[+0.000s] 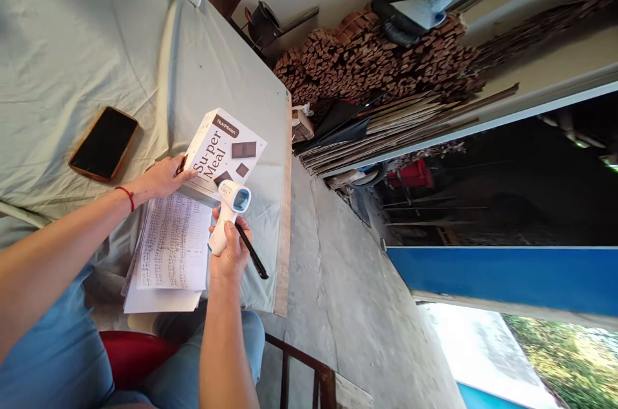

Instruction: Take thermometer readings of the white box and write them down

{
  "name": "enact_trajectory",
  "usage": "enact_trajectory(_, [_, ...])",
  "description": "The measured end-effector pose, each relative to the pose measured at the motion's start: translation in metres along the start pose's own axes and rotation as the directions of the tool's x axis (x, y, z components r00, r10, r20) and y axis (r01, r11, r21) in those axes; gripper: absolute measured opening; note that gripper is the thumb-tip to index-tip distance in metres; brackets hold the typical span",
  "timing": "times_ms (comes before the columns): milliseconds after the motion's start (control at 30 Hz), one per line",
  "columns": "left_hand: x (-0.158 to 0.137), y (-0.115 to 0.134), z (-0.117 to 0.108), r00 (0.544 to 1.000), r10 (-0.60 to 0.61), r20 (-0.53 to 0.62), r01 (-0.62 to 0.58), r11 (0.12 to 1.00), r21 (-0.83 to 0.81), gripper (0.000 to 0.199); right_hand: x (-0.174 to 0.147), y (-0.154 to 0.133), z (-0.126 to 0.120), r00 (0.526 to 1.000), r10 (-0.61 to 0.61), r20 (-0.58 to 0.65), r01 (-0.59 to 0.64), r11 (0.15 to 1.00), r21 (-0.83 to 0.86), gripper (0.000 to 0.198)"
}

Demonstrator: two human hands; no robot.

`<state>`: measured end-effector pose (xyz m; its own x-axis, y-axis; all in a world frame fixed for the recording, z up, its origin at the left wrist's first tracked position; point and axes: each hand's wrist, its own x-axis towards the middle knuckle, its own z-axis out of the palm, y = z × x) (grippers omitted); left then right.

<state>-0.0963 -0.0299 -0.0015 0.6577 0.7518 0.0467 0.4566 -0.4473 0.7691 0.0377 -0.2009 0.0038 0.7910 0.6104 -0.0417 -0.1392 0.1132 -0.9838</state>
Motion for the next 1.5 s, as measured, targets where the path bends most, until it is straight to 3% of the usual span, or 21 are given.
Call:
enact_trajectory(567, [-0.002, 0.001, 0.002, 0.998, -0.054, 0.027, 0.056, 0.997, -0.058, 0.055, -0.001, -0.001, 0.007, 0.996, 0.037, -0.08, -0.037, 0.999, 0.009, 0.048])
enact_trajectory(967, [-0.001, 0.001, 0.002, 1.0, -0.031, 0.0, 0.031, 0.993, -0.111, 0.052, -0.007, 0.008, 0.004, 0.999, -0.038, -0.018, 0.036, 0.996, -0.083, 0.048])
enact_trajectory(1500, [-0.003, -0.001, 0.005, 0.999, -0.04, -0.03, 0.032, 0.97, -0.242, 0.055, -0.012, -0.003, 0.008, 0.999, 0.019, -0.031, -0.022, 0.995, -0.099, 0.054])
